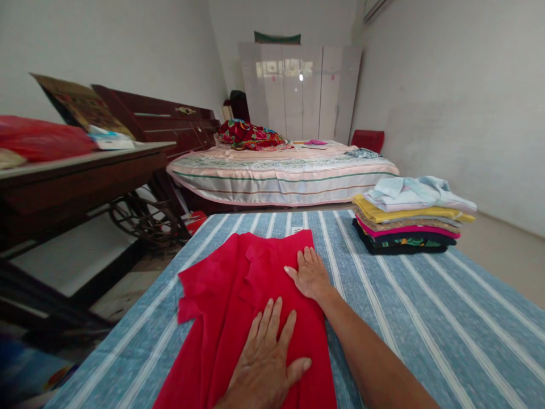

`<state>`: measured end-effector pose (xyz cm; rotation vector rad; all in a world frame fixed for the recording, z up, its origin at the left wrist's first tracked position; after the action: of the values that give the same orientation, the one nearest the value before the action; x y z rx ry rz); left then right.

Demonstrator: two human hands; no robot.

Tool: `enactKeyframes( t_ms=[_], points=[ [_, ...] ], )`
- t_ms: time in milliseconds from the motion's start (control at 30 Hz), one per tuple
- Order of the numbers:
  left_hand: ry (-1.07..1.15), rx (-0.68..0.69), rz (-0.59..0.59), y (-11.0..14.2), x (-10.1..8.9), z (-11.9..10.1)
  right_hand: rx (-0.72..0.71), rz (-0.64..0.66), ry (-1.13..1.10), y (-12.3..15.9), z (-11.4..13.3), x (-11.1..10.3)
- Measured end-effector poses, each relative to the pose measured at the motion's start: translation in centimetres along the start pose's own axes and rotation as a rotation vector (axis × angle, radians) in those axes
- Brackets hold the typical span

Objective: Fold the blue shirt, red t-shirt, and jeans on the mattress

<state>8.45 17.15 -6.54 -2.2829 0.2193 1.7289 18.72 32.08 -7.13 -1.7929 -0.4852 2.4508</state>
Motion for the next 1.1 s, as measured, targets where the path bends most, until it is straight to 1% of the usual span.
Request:
enactKeyframes(
  t_ms=[100, 200, 267, 333, 433, 500, 567, 633, 667, 733, 800, 900, 1000, 1100],
  points=[
    [0.001, 0.024, -0.045, 0.0, 0.3, 0.1, 0.063, -0.019, 0.046, 0.1, -0.8, 0.0],
    [0.001, 0.032, -0.057, -0.1, 0.4, 0.0, 0.078, -0.020, 0.069, 0.2, -1.0, -0.2],
    [-0.002, 0.019, -0.047, -0.2, 0.4, 0.1, 0.087, -0.033, 0.070, 0.2, -1.2, -0.5],
    [0.000, 0.010, -0.031, -0.1, 0.3, 0.1, 0.115, -0.085, 0.073, 0.1, -1.8, -1.0],
    [-0.003, 0.007, 0.002, 0.1, 0.1, 0.0, 0.194, -0.182, 0.089, 0.0, -3.2, -2.0],
    [-0.023, 0.004, 0.037, -0.1, -0.5, -0.3, 0.238, -0.208, 0.085, -0.2, -3.9, -2.3],
    [-0.062, 0.007, 0.084, -0.8, -1.4, -0.8, 0.251, -0.212, 0.057, -0.5, -4.3, -2.3],
    [-0.113, 0.020, 0.103, -2.3, -2.5, -1.5, 0.251, -0.215, 0.013, -0.8, -4.3, -2.3],
    [-0.135, 0.031, 0.088, -3.2, -3.0, -1.9, 0.254, -0.217, -0.011, -0.9, -4.3, -2.4],
    [-0.144, 0.067, 0.012, -5.4, -3.7, -2.6, 0.267, -0.222, -0.060, -1.2, -4.3, -2.4],
    [-0.122, 0.096, -0.076, -7.3, -3.3, -2.9, 0.293, -0.232, -0.111, -1.3, -4.4, -2.6],
    [-0.085, 0.103, -0.160, -8.9, -1.4, -2.4, 0.357, -0.259, -0.199, -1.6, -4.9, -2.7],
    [-0.056, 0.111, -0.185, -9.1, 0.2, -1.8, 0.463, -0.267, -0.309, -2.2, -5.8, -2.4],
    [-0.039, 0.119, -0.186, -9.0, 0.5, -1.7, 0.602, -0.238, -0.448, -3.4, -7.0, -1.4]
  ],
)
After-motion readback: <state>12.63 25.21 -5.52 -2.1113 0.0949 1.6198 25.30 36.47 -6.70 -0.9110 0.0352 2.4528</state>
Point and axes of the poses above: each hand's wrist, its own y-axis away from the middle knuckle, its own x-axis out of the palm, z = x × y, the point moved 7 cm from there along -y, towards the middle knuckle, and after that the axes turned 13 degrees about -z, right-handed, at the moved point
